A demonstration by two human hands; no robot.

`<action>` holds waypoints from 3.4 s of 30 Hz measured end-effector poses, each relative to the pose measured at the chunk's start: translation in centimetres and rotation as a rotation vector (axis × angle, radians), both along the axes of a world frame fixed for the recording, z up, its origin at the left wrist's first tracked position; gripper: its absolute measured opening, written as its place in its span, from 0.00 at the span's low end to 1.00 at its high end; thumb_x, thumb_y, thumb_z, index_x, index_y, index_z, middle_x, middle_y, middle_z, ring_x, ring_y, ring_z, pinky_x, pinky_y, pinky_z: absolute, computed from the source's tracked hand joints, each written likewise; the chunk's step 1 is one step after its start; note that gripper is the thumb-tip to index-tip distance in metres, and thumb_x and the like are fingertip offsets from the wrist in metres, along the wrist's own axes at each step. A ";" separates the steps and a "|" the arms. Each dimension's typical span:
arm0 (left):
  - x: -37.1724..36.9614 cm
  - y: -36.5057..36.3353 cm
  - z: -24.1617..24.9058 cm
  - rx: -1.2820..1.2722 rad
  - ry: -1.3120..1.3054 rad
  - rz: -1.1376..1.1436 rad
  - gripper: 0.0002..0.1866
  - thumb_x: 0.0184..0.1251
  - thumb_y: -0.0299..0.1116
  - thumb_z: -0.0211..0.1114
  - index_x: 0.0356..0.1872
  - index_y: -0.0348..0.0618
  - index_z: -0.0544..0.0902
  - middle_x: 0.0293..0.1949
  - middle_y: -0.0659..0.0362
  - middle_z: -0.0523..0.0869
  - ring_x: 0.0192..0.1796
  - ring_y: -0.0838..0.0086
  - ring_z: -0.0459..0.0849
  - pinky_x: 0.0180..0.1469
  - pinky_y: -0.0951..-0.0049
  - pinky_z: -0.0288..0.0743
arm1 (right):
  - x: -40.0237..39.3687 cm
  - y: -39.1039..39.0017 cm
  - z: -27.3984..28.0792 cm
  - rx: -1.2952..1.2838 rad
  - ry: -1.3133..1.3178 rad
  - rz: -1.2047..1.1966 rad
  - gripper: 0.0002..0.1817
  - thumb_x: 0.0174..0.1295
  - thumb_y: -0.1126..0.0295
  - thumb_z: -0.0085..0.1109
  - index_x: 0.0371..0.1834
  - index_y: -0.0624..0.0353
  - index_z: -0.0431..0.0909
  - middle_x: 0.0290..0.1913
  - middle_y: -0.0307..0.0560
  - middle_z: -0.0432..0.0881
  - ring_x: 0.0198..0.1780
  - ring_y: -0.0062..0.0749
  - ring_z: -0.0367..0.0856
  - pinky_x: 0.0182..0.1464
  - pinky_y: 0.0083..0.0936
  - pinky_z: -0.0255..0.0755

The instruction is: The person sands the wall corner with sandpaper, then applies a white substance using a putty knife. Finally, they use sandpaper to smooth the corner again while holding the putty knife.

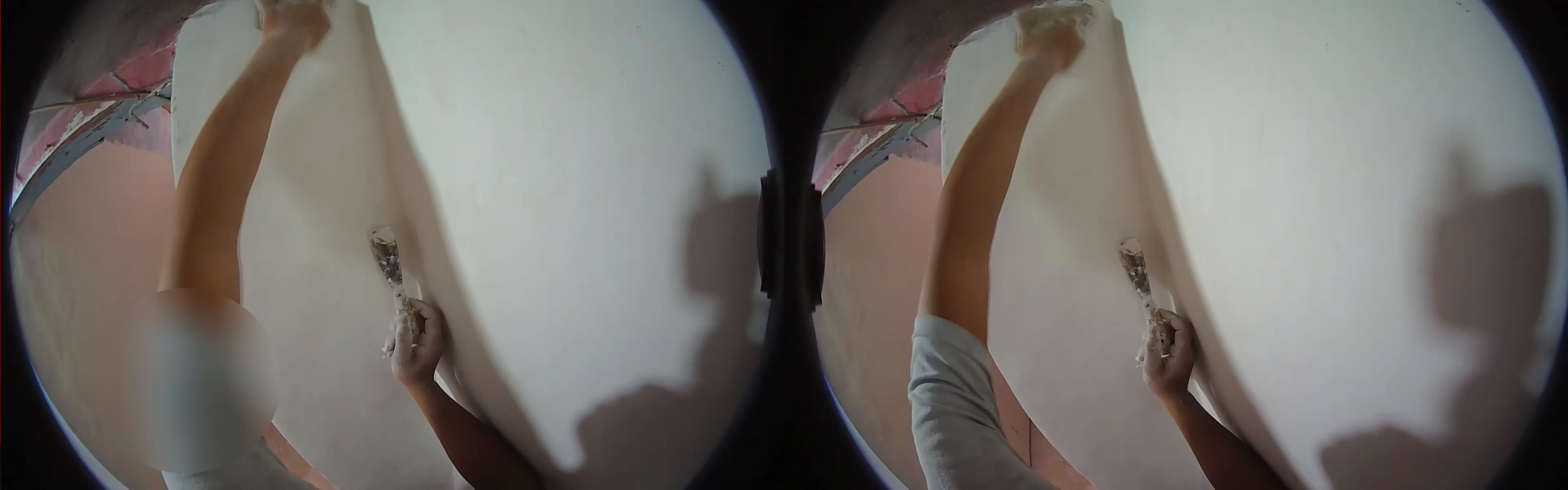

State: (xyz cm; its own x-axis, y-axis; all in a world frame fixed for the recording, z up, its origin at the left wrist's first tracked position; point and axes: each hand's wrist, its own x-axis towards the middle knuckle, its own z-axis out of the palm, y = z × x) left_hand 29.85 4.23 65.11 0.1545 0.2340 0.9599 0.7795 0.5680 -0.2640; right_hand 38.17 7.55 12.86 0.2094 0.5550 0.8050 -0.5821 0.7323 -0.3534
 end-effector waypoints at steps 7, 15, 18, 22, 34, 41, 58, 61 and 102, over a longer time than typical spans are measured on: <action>-0.6 3.0 3.5 0.003 0.080 0.036 0.26 0.82 0.45 0.42 0.75 0.58 0.73 0.80 0.62 0.68 0.83 0.61 0.61 0.82 0.37 0.43 | 0.1 0.4 0.0 0.071 0.006 -0.036 0.13 0.77 0.75 0.54 0.60 0.66 0.69 0.29 0.41 0.77 0.22 0.19 0.74 0.24 0.20 0.70; 0.3 3.4 2.8 0.153 0.154 0.088 0.29 0.78 0.39 0.44 0.79 0.58 0.69 0.78 0.57 0.73 0.86 0.66 0.54 0.78 0.21 0.39 | 0.2 0.3 -0.3 0.066 -0.007 -0.088 0.13 0.78 0.75 0.51 0.61 0.67 0.69 0.29 0.41 0.76 0.18 0.18 0.73 0.22 0.19 0.69; -0.3 2.8 3.6 0.256 0.196 0.046 0.29 0.79 0.40 0.44 0.79 0.58 0.68 0.77 0.57 0.74 0.87 0.67 0.53 0.78 0.21 0.38 | 0.3 0.5 0.0 0.125 -0.004 -0.102 0.13 0.78 0.75 0.51 0.61 0.67 0.69 0.30 0.41 0.77 0.19 0.18 0.74 0.22 0.19 0.69; -1.3 4.0 4.2 0.168 0.032 -0.067 0.29 0.79 0.42 0.43 0.80 0.58 0.66 0.79 0.58 0.72 0.87 0.66 0.52 0.78 0.20 0.34 | -0.2 0.6 -0.5 0.051 0.007 -0.068 0.11 0.78 0.75 0.51 0.59 0.67 0.69 0.27 0.41 0.76 0.18 0.19 0.73 0.22 0.20 0.68; -0.9 5.6 4.1 -0.058 -0.110 -0.129 0.28 0.80 0.41 0.44 0.77 0.53 0.72 0.72 0.51 0.80 0.78 0.55 0.72 0.82 0.37 0.47 | 0.4 0.0 0.0 0.041 -0.003 -0.048 0.13 0.78 0.74 0.53 0.60 0.67 0.70 0.28 0.40 0.76 0.21 0.18 0.74 0.23 0.20 0.70; -2.7 -2.4 -12.3 -0.280 0.463 -0.167 0.28 0.87 0.47 0.40 0.82 0.55 0.64 0.83 0.66 0.62 0.84 0.68 0.58 0.87 0.56 0.46 | 0.4 0.0 -0.2 -0.021 0.004 0.047 0.13 0.78 0.72 0.54 0.59 0.68 0.71 0.31 0.41 0.78 0.24 0.17 0.75 0.26 0.19 0.71; 2.9 1.0 -4.6 -0.032 0.114 0.002 0.29 0.81 0.36 0.44 0.81 0.55 0.64 0.74 0.61 0.78 0.82 0.62 0.66 0.77 0.18 0.38 | 0.7 1.4 -0.8 0.138 -0.070 -0.135 0.13 0.77 0.75 0.53 0.60 0.66 0.69 0.32 0.42 0.77 0.24 0.18 0.74 0.25 0.20 0.70; 2.9 1.6 -4.0 -0.110 -0.026 -0.035 0.27 0.78 0.35 0.44 0.75 0.46 0.73 0.76 0.50 0.74 0.75 0.57 0.76 0.78 0.20 0.42 | 0.9 0.9 -0.4 0.108 -0.044 -0.081 0.13 0.77 0.75 0.53 0.61 0.66 0.69 0.32 0.42 0.77 0.24 0.19 0.75 0.27 0.21 0.71; 3.3 -0.5 -3.7 -0.025 0.274 0.283 0.23 0.80 0.35 0.43 0.65 0.47 0.82 0.66 0.49 0.84 0.72 0.60 0.78 0.82 0.30 0.35 | 0.8 0.6 -0.6 0.062 -0.048 -0.057 0.11 0.77 0.75 0.53 0.59 0.66 0.71 0.27 0.39 0.76 0.21 0.19 0.73 0.26 0.21 0.70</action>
